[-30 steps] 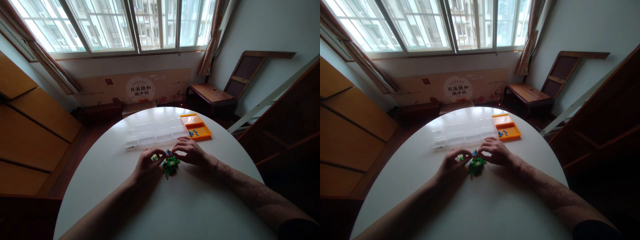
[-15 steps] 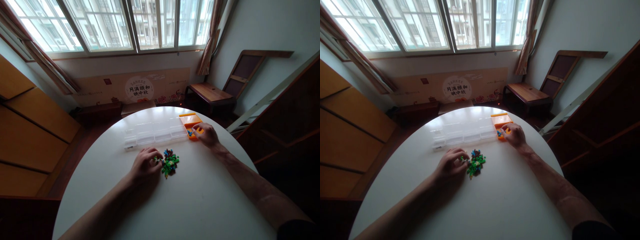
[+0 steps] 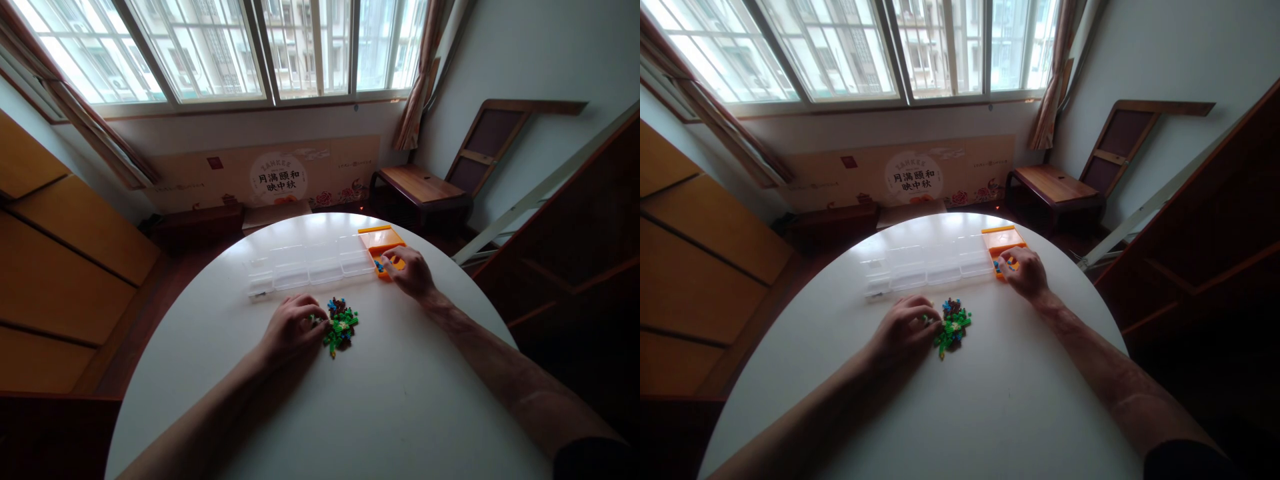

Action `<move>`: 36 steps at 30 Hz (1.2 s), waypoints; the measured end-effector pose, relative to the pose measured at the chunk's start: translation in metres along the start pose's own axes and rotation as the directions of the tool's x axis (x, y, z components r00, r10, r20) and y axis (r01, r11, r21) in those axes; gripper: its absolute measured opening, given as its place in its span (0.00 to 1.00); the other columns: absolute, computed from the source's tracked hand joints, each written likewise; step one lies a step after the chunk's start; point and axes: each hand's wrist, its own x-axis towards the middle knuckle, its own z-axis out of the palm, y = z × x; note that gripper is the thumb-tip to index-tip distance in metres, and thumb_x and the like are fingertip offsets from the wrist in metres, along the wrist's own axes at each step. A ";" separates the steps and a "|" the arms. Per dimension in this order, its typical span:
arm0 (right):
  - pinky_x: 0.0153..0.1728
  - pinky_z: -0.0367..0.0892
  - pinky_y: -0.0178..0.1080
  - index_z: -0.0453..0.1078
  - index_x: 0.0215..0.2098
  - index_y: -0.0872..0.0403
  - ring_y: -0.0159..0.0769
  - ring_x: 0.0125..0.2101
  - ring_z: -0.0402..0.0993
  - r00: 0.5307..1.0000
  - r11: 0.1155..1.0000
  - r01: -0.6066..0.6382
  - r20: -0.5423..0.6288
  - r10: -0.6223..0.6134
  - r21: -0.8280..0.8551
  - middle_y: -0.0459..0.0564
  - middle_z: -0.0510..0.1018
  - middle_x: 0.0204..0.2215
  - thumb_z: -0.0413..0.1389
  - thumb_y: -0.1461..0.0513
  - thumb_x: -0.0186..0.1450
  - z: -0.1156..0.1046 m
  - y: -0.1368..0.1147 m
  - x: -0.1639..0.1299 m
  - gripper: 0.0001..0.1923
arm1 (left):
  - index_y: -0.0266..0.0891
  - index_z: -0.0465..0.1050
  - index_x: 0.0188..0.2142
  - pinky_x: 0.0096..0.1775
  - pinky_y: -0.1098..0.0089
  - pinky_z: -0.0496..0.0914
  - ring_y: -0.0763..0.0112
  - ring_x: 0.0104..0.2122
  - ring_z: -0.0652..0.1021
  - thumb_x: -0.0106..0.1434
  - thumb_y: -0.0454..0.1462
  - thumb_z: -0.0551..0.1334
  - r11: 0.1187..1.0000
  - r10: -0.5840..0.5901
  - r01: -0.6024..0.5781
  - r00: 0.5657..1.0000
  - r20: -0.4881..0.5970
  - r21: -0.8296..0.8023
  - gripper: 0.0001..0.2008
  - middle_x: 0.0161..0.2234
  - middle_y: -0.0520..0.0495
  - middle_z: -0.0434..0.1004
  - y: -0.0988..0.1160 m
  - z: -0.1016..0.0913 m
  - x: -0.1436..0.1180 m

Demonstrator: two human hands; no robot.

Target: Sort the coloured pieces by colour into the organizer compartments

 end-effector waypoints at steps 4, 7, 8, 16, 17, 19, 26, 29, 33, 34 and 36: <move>0.48 0.73 0.51 0.78 0.37 0.50 0.45 0.36 0.79 0.990 0.989 0.138 0.000 -0.139 0.061 0.50 0.84 0.33 0.60 0.58 0.75 -0.002 -0.019 -0.002 0.09 | 0.45 0.88 0.41 0.48 0.61 0.75 0.63 0.40 0.83 0.74 0.44 0.71 0.998 -0.014 0.008 0.996 -0.083 -0.066 0.08 0.40 0.44 0.85 -0.002 0.003 0.001; 0.52 0.74 0.51 0.78 0.40 0.49 0.46 0.41 0.80 0.942 0.934 0.315 0.063 -0.329 0.168 0.50 0.84 0.35 0.61 0.62 0.74 -0.001 -0.043 -0.008 0.05 | 0.43 0.88 0.42 0.43 0.64 0.75 0.64 0.38 0.82 0.75 0.44 0.70 0.988 -0.061 0.042 0.989 -0.132 -0.146 0.10 0.39 0.43 0.85 -0.001 0.004 0.005; 0.52 0.74 0.51 0.79 0.41 0.49 0.45 0.42 0.80 0.916 0.907 0.366 0.094 -0.391 0.209 0.49 0.85 0.37 0.62 0.63 0.74 0.000 -0.051 -0.011 0.03 | 0.43 0.88 0.42 0.42 0.65 0.75 0.65 0.38 0.82 0.76 0.44 0.69 0.983 -0.080 0.055 0.987 -0.141 -0.175 0.10 0.39 0.43 0.84 0.000 0.004 0.006; 0.60 0.73 0.49 0.79 0.48 0.47 0.40 0.41 0.83 0.728 0.754 0.559 0.230 -0.645 0.346 0.47 0.88 0.40 0.65 0.58 0.75 0.015 -0.081 -0.025 0.05 | 0.42 0.88 0.40 0.41 0.66 0.75 0.65 0.37 0.82 0.75 0.46 0.70 0.968 -0.100 0.065 0.986 -0.134 -0.244 0.12 0.38 0.43 0.84 0.006 0.005 0.014; 0.60 0.73 0.49 0.79 0.48 0.47 0.40 0.41 0.83 0.723 0.748 0.569 0.226 -0.653 0.343 0.47 0.88 0.40 0.66 0.57 0.75 0.017 -0.080 -0.025 0.05 | 0.42 0.89 0.41 0.41 0.66 0.75 0.65 0.37 0.82 0.75 0.46 0.70 0.970 -0.091 0.057 0.987 -0.133 -0.237 0.12 0.38 0.43 0.85 0.007 0.006 0.014; 0.61 0.73 0.49 0.79 0.48 0.47 0.39 0.41 0.83 0.714 0.737 0.588 0.214 -0.667 0.332 0.47 0.88 0.40 0.66 0.57 0.75 0.020 -0.077 -0.026 0.05 | 0.43 0.89 0.41 0.41 0.66 0.76 0.65 0.37 0.83 0.75 0.46 0.71 0.973 -0.075 0.043 0.988 -0.137 -0.227 0.11 0.38 0.43 0.85 0.008 0.009 0.013; 0.60 0.73 0.48 0.79 0.46 0.47 0.38 0.38 0.81 0.712 0.728 0.605 0.189 -0.676 0.322 0.45 0.87 0.38 0.63 0.59 0.78 0.022 -0.077 -0.028 0.02 | 0.44 0.89 0.42 0.41 0.65 0.76 0.65 0.36 0.83 0.75 0.45 0.71 0.976 -0.039 0.007 0.989 -0.142 -0.217 0.10 0.37 0.43 0.86 0.012 0.013 0.015; 0.60 0.73 0.48 0.79 0.44 0.47 0.38 0.38 0.81 0.732 0.744 0.592 0.179 -0.657 0.309 0.45 0.87 0.36 0.63 0.61 0.77 0.017 -0.079 -0.024 0.02 | 0.44 0.89 0.43 0.43 0.64 0.76 0.64 0.38 0.83 0.76 0.44 0.70 0.982 -0.042 0.013 0.988 -0.148 -0.191 0.09 0.39 0.43 0.85 0.011 0.011 0.015; 0.55 0.74 0.48 0.78 0.42 0.48 0.41 0.39 0.81 0.846 0.844 0.492 0.111 -0.521 0.214 0.47 0.86 0.36 0.63 0.63 0.75 0.005 -0.069 -0.015 0.03 | 0.45 0.86 0.48 0.48 0.62 0.76 0.62 0.43 0.83 0.75 0.40 0.69 0.998 -0.027 0.018 0.984 -0.176 -0.053 0.06 0.43 0.43 0.85 0.003 0.010 0.012; 0.53 0.74 0.48 0.78 0.40 0.49 0.42 0.39 0.81 0.884 0.880 0.440 0.089 -0.460 0.176 0.47 0.86 0.36 0.63 0.63 0.74 0.003 -0.064 -0.012 0.03 | 0.46 0.86 0.49 0.48 0.61 0.76 0.61 0.44 0.83 0.75 0.39 0.69 1.000 -0.022 0.021 0.984 -0.174 -0.012 0.07 0.44 0.43 0.84 0.001 0.010 0.011; 0.51 0.73 0.48 0.78 0.39 0.49 0.43 0.38 0.81 0.940 0.937 0.333 0.045 -0.339 0.102 0.48 0.85 0.34 0.63 0.62 0.74 -0.001 -0.050 -0.007 0.04 | 0.47 0.86 0.50 0.49 0.59 0.76 0.59 0.46 0.82 0.75 0.37 0.69 0.998 -0.013 0.022 0.987 -0.159 0.055 0.08 0.45 0.43 0.84 -0.003 0.010 0.008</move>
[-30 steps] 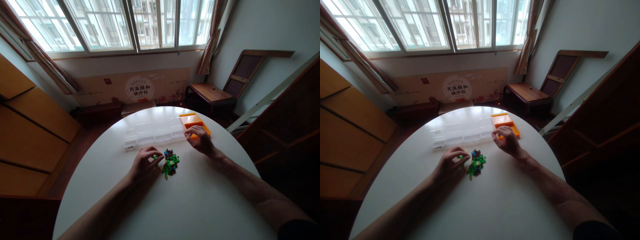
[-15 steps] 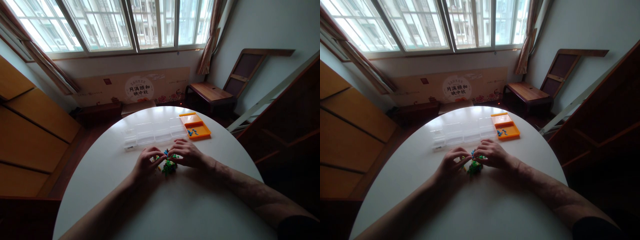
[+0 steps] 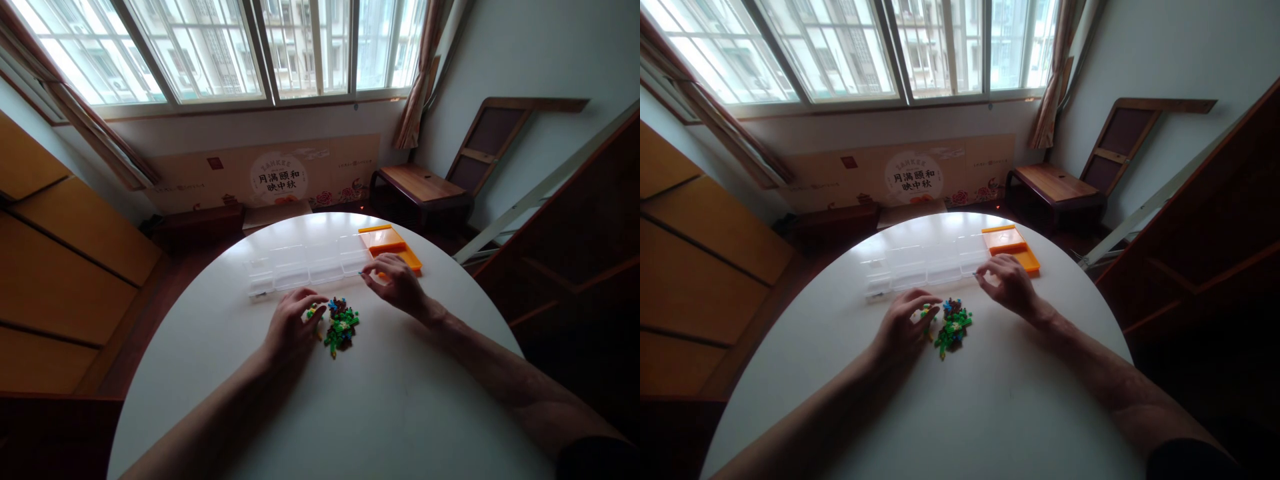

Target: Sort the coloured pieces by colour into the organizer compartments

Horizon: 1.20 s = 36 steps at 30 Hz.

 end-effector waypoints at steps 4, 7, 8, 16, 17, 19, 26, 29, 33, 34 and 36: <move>0.51 0.72 0.49 0.78 0.37 0.50 0.45 0.36 0.82 0.978 0.974 -0.205 -0.064 0.200 -0.093 0.48 0.86 0.35 0.63 0.60 0.72 -0.006 0.032 -0.004 0.05 | 0.49 0.86 0.50 0.51 0.56 0.76 0.57 0.48 0.83 0.74 0.37 0.69 0.997 0.007 -0.010 1.000 0.030 0.076 0.08 0.48 0.43 0.84 -0.003 0.000 -0.004; 0.48 0.71 0.49 0.79 0.36 0.50 0.45 0.35 0.81 0.937 0.927 -0.348 -0.081 0.340 -0.137 0.49 0.87 0.36 0.64 0.57 0.70 -0.006 0.049 -0.008 0.06 | 0.49 0.87 0.51 0.51 0.57 0.77 0.58 0.48 0.83 0.75 0.38 0.68 0.996 0.005 -0.009 0.999 0.049 0.091 0.09 0.50 0.43 0.84 -0.003 0.000 -0.005; 0.48 0.71 0.49 0.79 0.36 0.49 0.45 0.35 0.81 0.924 0.913 -0.382 -0.080 0.374 -0.145 0.49 0.87 0.36 0.64 0.57 0.69 -0.006 0.053 -0.010 0.05 | 0.50 0.87 0.51 0.50 0.57 0.77 0.58 0.47 0.83 0.76 0.38 0.68 0.996 0.005 -0.010 0.999 0.054 0.091 0.09 0.50 0.43 0.84 -0.003 0.001 -0.005; 0.46 0.72 0.47 0.79 0.38 0.49 0.44 0.35 0.80 0.903 0.897 -0.429 -0.050 0.426 -0.102 0.50 0.88 0.38 0.63 0.55 0.70 -0.007 0.053 -0.010 0.08 | 0.49 0.87 0.47 0.52 0.56 0.75 0.57 0.48 0.82 0.74 0.37 0.69 0.996 -0.035 0.027 0.995 0.094 0.081 0.07 0.50 0.45 0.84 0.001 -0.001 0.002; 0.47 0.72 0.48 0.79 0.38 0.49 0.44 0.35 0.80 0.908 0.903 -0.420 -0.049 0.417 -0.090 0.50 0.88 0.38 0.62 0.54 0.71 -0.008 0.051 -0.009 0.09 | 0.49 0.87 0.46 0.52 0.56 0.75 0.57 0.48 0.82 0.74 0.37 0.69 0.996 -0.041 0.033 0.994 0.100 0.083 0.06 0.49 0.45 0.84 0.001 -0.002 0.003; 0.47 0.72 0.48 0.79 0.38 0.49 0.44 0.34 0.80 0.915 0.912 -0.404 -0.047 0.401 -0.073 0.50 0.87 0.38 0.61 0.54 0.72 -0.008 0.047 -0.008 0.09 | 0.48 0.87 0.44 0.52 0.57 0.74 0.58 0.47 0.82 0.73 0.37 0.69 0.996 -0.056 0.047 0.992 0.110 0.082 0.06 0.49 0.45 0.84 -0.001 -0.004 0.006; 0.49 0.71 0.51 0.78 0.37 0.50 0.44 0.35 0.79 0.939 0.940 -0.338 -0.080 0.334 -0.046 0.49 0.86 0.35 0.61 0.56 0.72 -0.011 0.036 -0.003 0.08 | 0.44 0.85 0.39 0.52 0.60 0.72 0.60 0.46 0.83 0.72 0.35 0.70 0.999 -0.041 0.036 0.985 0.170 0.033 0.04 0.44 0.47 0.85 0.000 -0.012 0.020; 0.50 0.72 0.50 0.78 0.37 0.50 0.44 0.36 0.79 0.961 0.965 -0.263 -0.085 0.261 -0.011 0.49 0.84 0.35 0.61 0.58 0.73 -0.015 0.028 -0.001 0.07 | 0.44 0.83 0.41 0.51 0.60 0.72 0.63 0.42 0.82 0.75 0.37 0.68 1.000 0.001 -0.002 0.989 0.148 0.011 0.04 0.46 0.47 0.85 0.003 -0.012 0.030; 0.51 0.73 0.49 0.78 0.39 0.49 0.44 0.38 0.79 0.995 0.993 -0.095 -0.038 0.097 0.066 0.48 0.83 0.33 0.61 0.62 0.74 -0.014 0.011 0.002 0.05 | 0.43 0.82 0.43 0.46 0.64 0.74 0.67 0.37 0.81 0.77 0.37 0.66 0.995 0.050 -0.045 0.997 0.057 -0.087 0.05 0.41 0.48 0.85 0.004 -0.001 0.043; 0.51 0.73 0.49 0.78 0.39 0.49 0.43 0.38 0.79 0.999 0.995 -0.048 -0.013 0.049 0.082 0.48 0.82 0.33 0.61 0.62 0.74 -0.012 0.006 0.002 0.04 | 0.43 0.81 0.43 0.45 0.65 0.74 0.67 0.36 0.81 0.77 0.37 0.66 0.994 0.055 -0.052 0.998 0.029 -0.101 0.04 0.39 0.49 0.85 0.003 0.003 0.044; 0.53 0.73 0.49 0.78 0.40 0.48 0.42 0.39 0.79 0.998 0.993 0.044 0.036 -0.048 0.112 0.47 0.84 0.35 0.62 0.62 0.74 -0.005 -0.002 0.002 0.03 | 0.43 0.81 0.42 0.45 0.66 0.74 0.68 0.35 0.82 0.77 0.37 0.67 0.991 0.067 -0.067 0.998 -0.005 -0.114 0.04 0.37 0.51 0.85 0.000 0.009 0.046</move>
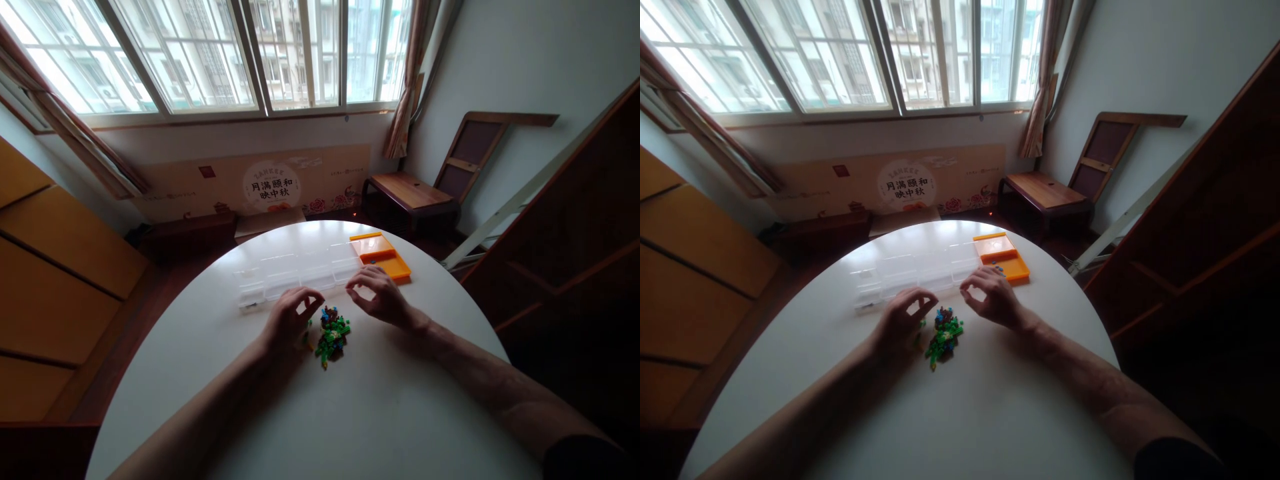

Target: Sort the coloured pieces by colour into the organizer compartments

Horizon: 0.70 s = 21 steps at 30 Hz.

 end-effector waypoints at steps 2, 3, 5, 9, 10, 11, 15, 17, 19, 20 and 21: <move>0.55 0.73 0.49 0.78 0.42 0.48 0.42 0.40 0.80 0.996 0.997 0.078 0.050 -0.079 0.027 0.47 0.85 0.37 0.63 0.62 0.74 0.009 -0.004 0.000 0.02 | 0.43 0.82 0.42 0.44 0.67 0.75 0.69 0.34 0.82 0.76 0.38 0.68 1.000 0.010 -0.010 1.000 0.002 -0.016 0.04 0.36 0.51 0.86 -0.003 0.003 -0.001; 0.57 0.73 0.49 0.78 0.43 0.48 0.42 0.41 0.80 0.992 0.994 0.106 0.070 -0.109 0.038 0.47 0.86 0.38 0.64 0.61 0.74 0.014 -0.005 0.000 0.01 | 0.44 0.83 0.42 0.44 0.67 0.75 0.69 0.34 0.82 0.76 0.39 0.69 1.000 0.009 -0.008 1.000 0.010 -0.028 0.04 0.36 0.51 0.86 -0.004 0.004 -0.002; 0.59 0.72 0.49 0.78 0.44 0.47 0.42 0.41 0.81 0.983 0.988 0.146 0.103 -0.151 0.053 0.47 0.87 0.40 0.65 0.61 0.75 0.021 -0.005 -0.002 0.01 | 0.44 0.84 0.43 0.43 0.68 0.76 0.70 0.33 0.82 0.76 0.40 0.69 0.998 -0.007 0.009 1.000 0.024 -0.055 0.05 0.36 0.51 0.87 -0.006 0.003 -0.005; 0.60 0.72 0.49 0.79 0.46 0.47 0.41 0.42 0.82 0.974 0.984 0.168 0.142 -0.175 0.058 0.46 0.87 0.40 0.67 0.59 0.74 0.029 -0.001 -0.007 0.04 | 0.44 0.85 0.41 0.41 0.69 0.77 0.71 0.30 0.81 0.75 0.42 0.69 0.996 -0.026 0.026 1.000 0.002 -0.089 0.07 0.34 0.52 0.87 -0.004 0.003 -0.007; 0.60 0.72 0.49 0.79 0.46 0.46 0.41 0.42 0.82 0.973 0.984 0.167 0.149 -0.174 0.058 0.46 0.87 0.40 0.67 0.59 0.74 0.030 -0.001 -0.008 0.04 | 0.44 0.84 0.40 0.40 0.70 0.77 0.71 0.30 0.81 0.75 0.42 0.70 0.996 -0.024 0.024 1.000 -0.004 -0.092 0.07 0.33 0.52 0.87 -0.003 0.004 -0.007; 0.60 0.73 0.49 0.80 0.47 0.46 0.41 0.42 0.82 0.972 0.984 0.167 0.157 -0.174 0.058 0.46 0.87 0.40 0.67 0.58 0.74 0.030 0.000 -0.009 0.04 | 0.43 0.84 0.40 0.40 0.70 0.77 0.71 0.30 0.81 0.74 0.42 0.70 0.996 -0.021 0.020 1.000 -0.007 -0.092 0.07 0.32 0.52 0.87 -0.002 0.005 -0.007; 0.60 0.73 0.49 0.81 0.48 0.45 0.40 0.41 0.82 0.967 0.982 0.177 0.177 -0.185 0.061 0.46 0.87 0.40 0.65 0.59 0.76 0.030 -0.001 -0.013 0.03 | 0.43 0.85 0.39 0.38 0.70 0.76 0.72 0.29 0.80 0.74 0.44 0.71 0.996 -0.004 0.005 1.000 0.009 -0.090 0.10 0.31 0.51 0.85 -0.002 0.008 -0.008; 0.60 0.73 0.49 0.81 0.48 0.45 0.40 0.40 0.82 0.964 0.979 0.193 0.174 -0.202 0.067 0.46 0.87 0.39 0.64 0.59 0.77 0.029 -0.003 -0.013 0.04 | 0.42 0.85 0.39 0.37 0.70 0.76 0.71 0.29 0.81 0.74 0.45 0.71 0.996 0.003 -0.001 1.000 0.021 -0.094 0.10 0.31 0.50 0.85 -0.003 0.008 -0.010; 0.60 0.73 0.48 0.81 0.48 0.45 0.39 0.39 0.82 0.962 0.974 0.212 0.162 -0.221 0.075 0.45 0.87 0.39 0.63 0.60 0.77 0.029 -0.006 -0.012 0.04 | 0.42 0.86 0.40 0.37 0.71 0.75 0.71 0.30 0.81 0.74 0.44 0.71 0.995 0.008 -0.004 0.999 0.039 -0.103 0.09 0.31 0.50 0.85 -0.003 0.008 -0.011; 0.60 0.73 0.48 0.81 0.47 0.45 0.39 0.39 0.82 0.961 0.972 0.220 0.155 -0.230 0.079 0.45 0.87 0.38 0.63 0.61 0.77 0.029 -0.007 -0.011 0.04 | 0.42 0.86 0.40 0.38 0.71 0.75 0.71 0.30 0.82 0.74 0.44 0.71 0.994 0.010 -0.005 0.999 0.047 -0.110 0.09 0.31 0.50 0.85 -0.003 0.007 -0.011; 0.60 0.73 0.48 0.81 0.47 0.45 0.39 0.39 0.82 0.960 0.971 0.226 0.149 -0.236 0.080 0.44 0.87 0.38 0.63 0.61 0.76 0.029 -0.008 -0.010 0.04 | 0.42 0.86 0.40 0.38 0.70 0.76 0.71 0.31 0.82 0.74 0.43 0.71 0.993 0.009 -0.003 0.999 0.052 -0.117 0.08 0.32 0.50 0.86 -0.003 0.007 -0.011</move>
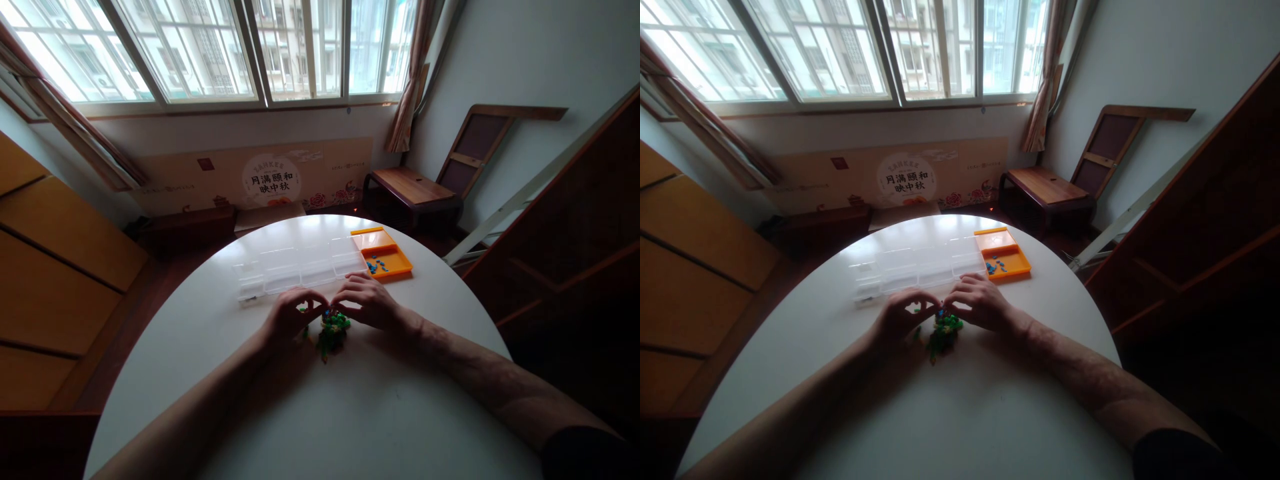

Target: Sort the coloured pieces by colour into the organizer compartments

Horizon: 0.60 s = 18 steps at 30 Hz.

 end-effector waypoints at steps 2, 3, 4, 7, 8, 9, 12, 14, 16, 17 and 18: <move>0.59 0.73 0.48 0.81 0.46 0.46 0.39 0.39 0.82 1.000 1.000 -0.011 -0.011 0.011 -0.010 0.44 0.87 0.38 0.63 0.62 0.76 -0.002 0.000 0.002 0.04 | 0.42 0.85 0.41 0.38 0.70 0.76 0.71 0.31 0.82 0.74 0.42 0.71 1.000 -0.010 0.010 1.000 -0.016 -0.009 0.07 0.33 0.50 0.86 0.001 0.000 0.001; 0.59 0.73 0.48 0.81 0.45 0.46 0.39 0.39 0.82 0.999 0.999 -0.036 -0.025 0.035 -0.023 0.44 0.87 0.38 0.63 0.62 0.76 -0.005 0.001 0.003 0.04 | 0.42 0.84 0.41 0.39 0.70 0.76 0.71 0.31 0.82 0.74 0.41 0.70 1.000 -0.017 0.017 0.999 -0.036 -0.010 0.06 0.34 0.50 0.87 0.002 0.000 0.001; 0.57 0.73 0.48 0.80 0.43 0.46 0.39 0.39 0.82 0.996 0.996 -0.075 -0.045 0.074 -0.041 0.45 0.87 0.37 0.63 0.62 0.76 -0.008 0.003 0.002 0.04 | 0.42 0.84 0.41 0.39 0.70 0.76 0.71 0.31 0.81 0.74 0.40 0.70 1.000 -0.027 0.026 0.998 -0.057 -0.010 0.06 0.35 0.50 0.87 0.002 0.000 0.001; 0.54 0.73 0.49 0.80 0.40 0.47 0.43 0.40 0.81 0.962 0.963 -0.250 -0.140 0.235 -0.103 0.47 0.86 0.36 0.62 0.60 0.76 -0.023 0.016 -0.002 0.06 | 0.41 0.83 0.41 0.40 0.69 0.76 0.71 0.32 0.79 0.73 0.36 0.67 0.998 -0.069 0.069 0.994 -0.087 -0.003 0.04 0.36 0.49 0.86 0.002 -0.002 0.003; 0.55 0.73 0.49 0.79 0.39 0.47 0.44 0.41 0.81 0.943 0.943 -0.309 -0.171 0.287 -0.121 0.48 0.86 0.36 0.62 0.60 0.75 -0.029 0.022 -0.005 0.06 | 0.41 0.83 0.42 0.40 0.69 0.75 0.71 0.33 0.79 0.72 0.35 0.66 0.996 -0.088 0.089 0.992 -0.086 0.007 0.04 0.37 0.49 0.85 0.001 -0.003 0.003; 0.55 0.73 0.50 0.79 0.39 0.48 0.45 0.42 0.82 0.922 0.921 -0.365 -0.192 0.337 -0.136 0.49 0.86 0.37 0.62 0.60 0.75 -0.034 0.030 -0.009 0.06 | 0.41 0.83 0.42 0.38 0.69 0.75 0.70 0.34 0.78 0.71 0.35 0.66 0.993 -0.111 0.112 0.991 -0.080 0.019 0.05 0.37 0.48 0.84 0.000 -0.003 0.003; 0.55 0.72 0.51 0.79 0.38 0.49 0.47 0.42 0.82 0.851 0.843 -0.512 -0.238 0.469 -0.168 0.49 0.87 0.37 0.62 0.59 0.73 -0.048 0.052 -0.022 0.05 | 0.42 0.86 0.42 0.35 0.71 0.73 0.68 0.36 0.78 0.69 0.36 0.67 0.985 -0.166 0.168 0.985 -0.042 0.041 0.07 0.40 0.46 0.82 -0.003 -0.005 0.002; 0.54 0.71 0.51 0.79 0.37 0.49 0.46 0.38 0.81 0.807 0.792 -0.581 -0.263 0.529 -0.186 0.49 0.87 0.36 0.62 0.57 0.72 -0.052 0.064 -0.030 0.06 | 0.43 0.87 0.42 0.35 0.71 0.74 0.68 0.37 0.79 0.68 0.37 0.68 0.985 -0.167 0.167 0.986 0.002 0.035 0.07 0.42 0.45 0.81 -0.006 -0.005 0.001; 0.53 0.70 0.51 0.79 0.37 0.49 0.45 0.36 0.80 0.772 0.753 -0.628 -0.276 0.573 -0.196 0.49 0.87 0.36 0.62 0.57 0.71 -0.052 0.072 -0.035 0.06 | 0.44 0.88 0.43 0.37 0.70 0.76 0.66 0.39 0.80 0.68 0.38 0.69 0.988 -0.149 0.148 0.988 0.034 0.033 0.07 0.43 0.44 0.81 -0.008 -0.004 0.001; 0.52 0.70 0.51 0.79 0.37 0.49 0.45 0.36 0.80 0.761 0.741 -0.642 -0.278 0.586 -0.197 0.49 0.88 0.37 0.62 0.56 0.70 -0.051 0.074 -0.037 0.06 | 0.45 0.89 0.43 0.38 0.70 0.76 0.65 0.40 0.80 0.68 0.38 0.70 0.990 -0.140 0.138 0.989 0.047 0.035 0.07 0.43 0.44 0.82 -0.009 -0.004 0.000; 0.52 0.70 0.51 0.79 0.38 0.49 0.46 0.36 0.80 0.755 0.734 -0.650 -0.279 0.594 -0.196 0.50 0.88 0.38 0.62 0.56 0.70 -0.050 0.074 -0.038 0.06 | 0.45 0.89 0.43 0.39 0.69 0.77 0.64 0.41 0.81 0.68 0.38 0.70 0.991 -0.131 0.129 0.990 0.058 0.041 0.07 0.44 0.43 0.82 -0.011 -0.004 0.000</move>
